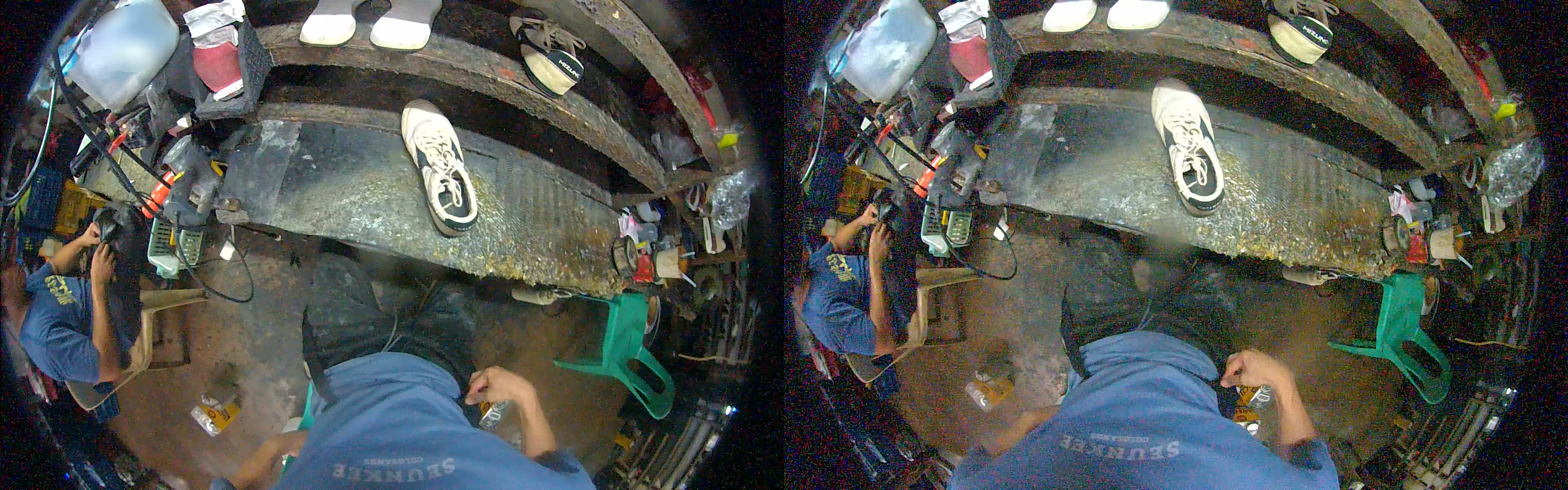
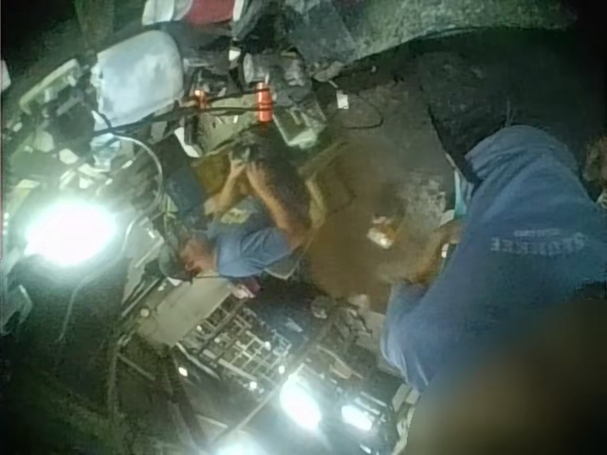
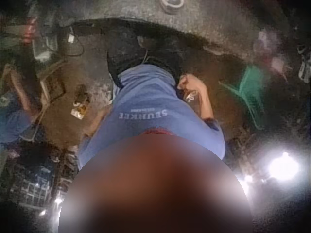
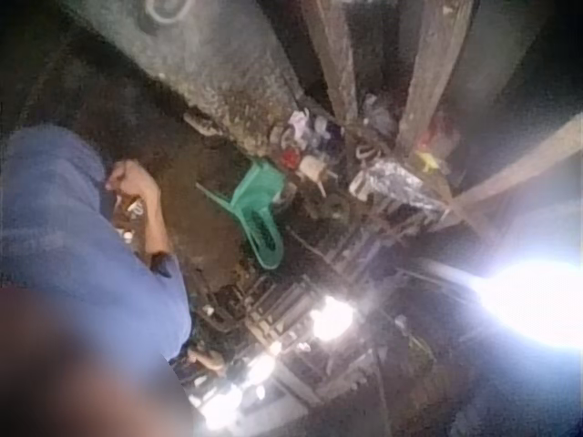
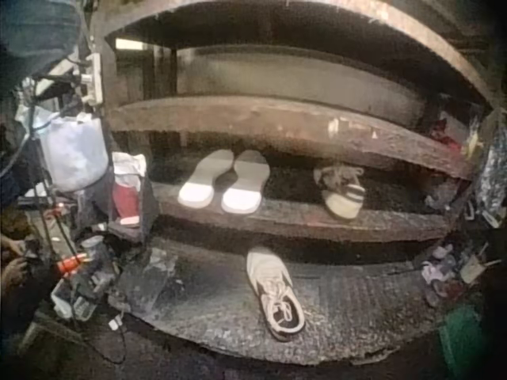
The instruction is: The person inspects a white sneaker, removes the sole, and uses a metal tool to scrape the interior. They then reattach the sole and inspect the shoe again. Finally, they place the shoe on a shelf and pick up a different shoe to inspect its sole.
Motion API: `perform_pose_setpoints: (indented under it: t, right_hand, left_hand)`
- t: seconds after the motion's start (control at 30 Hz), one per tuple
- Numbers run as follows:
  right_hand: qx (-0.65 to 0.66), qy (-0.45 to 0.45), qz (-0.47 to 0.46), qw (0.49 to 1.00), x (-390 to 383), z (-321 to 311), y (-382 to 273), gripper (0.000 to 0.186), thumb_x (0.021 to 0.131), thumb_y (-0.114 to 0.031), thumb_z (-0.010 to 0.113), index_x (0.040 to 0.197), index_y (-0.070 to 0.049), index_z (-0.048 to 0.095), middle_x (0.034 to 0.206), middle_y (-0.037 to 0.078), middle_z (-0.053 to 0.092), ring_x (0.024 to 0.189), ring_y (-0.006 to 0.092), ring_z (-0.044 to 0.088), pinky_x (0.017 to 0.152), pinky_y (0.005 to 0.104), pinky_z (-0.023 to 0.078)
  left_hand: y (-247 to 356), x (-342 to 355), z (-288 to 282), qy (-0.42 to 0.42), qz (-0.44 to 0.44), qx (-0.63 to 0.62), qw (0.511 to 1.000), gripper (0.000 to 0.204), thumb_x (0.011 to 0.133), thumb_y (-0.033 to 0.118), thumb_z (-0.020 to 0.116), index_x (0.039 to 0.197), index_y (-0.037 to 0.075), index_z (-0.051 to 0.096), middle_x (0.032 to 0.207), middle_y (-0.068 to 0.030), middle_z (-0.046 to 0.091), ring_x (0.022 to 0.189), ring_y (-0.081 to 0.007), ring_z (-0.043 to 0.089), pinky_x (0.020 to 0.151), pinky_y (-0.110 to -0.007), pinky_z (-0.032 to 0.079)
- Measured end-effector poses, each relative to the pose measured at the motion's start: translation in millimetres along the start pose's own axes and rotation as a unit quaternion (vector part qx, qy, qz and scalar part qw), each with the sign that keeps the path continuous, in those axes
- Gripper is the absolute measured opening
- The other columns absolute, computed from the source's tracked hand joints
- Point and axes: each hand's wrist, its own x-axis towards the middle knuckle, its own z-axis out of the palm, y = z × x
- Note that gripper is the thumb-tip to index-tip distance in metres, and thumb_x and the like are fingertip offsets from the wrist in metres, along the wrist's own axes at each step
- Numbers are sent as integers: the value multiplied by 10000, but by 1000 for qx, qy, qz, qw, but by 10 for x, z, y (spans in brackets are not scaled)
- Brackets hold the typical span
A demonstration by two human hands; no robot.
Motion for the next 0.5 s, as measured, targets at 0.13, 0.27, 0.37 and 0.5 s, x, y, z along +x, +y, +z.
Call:
perform_pose_setpoints:
  t: [0.13,0.27,0.37,0.5]
  right_hand:
    - [3,0,31,1000,-12,69,25,261,870,-316,843,996,-87,840,1015,65,763,989,260,706,887,372,534]
    - [-20,-26,4,999,28,139,66,247,865,-307,848,998,-99,845,1033,70,773,995,258,713,886,376,544]
    - [-32,-26,30,999,78,136,49,212,854,-258,851,993,-98,847,973,57,789,956,242,730,876,376,562]
    - [-94,-57,81,991,171,-39,-78,239,841,-294,838,1006,-122,849,961,107,811,927,268,771,808,391,575]
  left_hand:
    - [164,-32,-129,-18,-9,26,999,307,945,337,714,1176,139,752,1094,-106,776,968,-239,723,891,-406,563]
    - [255,-115,-238,-46,-15,55,997,325,937,334,739,1202,147,753,1121,-99,779,998,-230,723,911,-398,564]
    - [353,-157,-359,-89,-32,84,992,342,931,331,758,1222,153,754,1141,-95,781,1021,-224,723,925,-392,565]
    - [828,-190,-764,-158,-66,163,972,367,923,328,783,1249,161,756,1168,-89,784,1050,-215,724,944,-383,566]
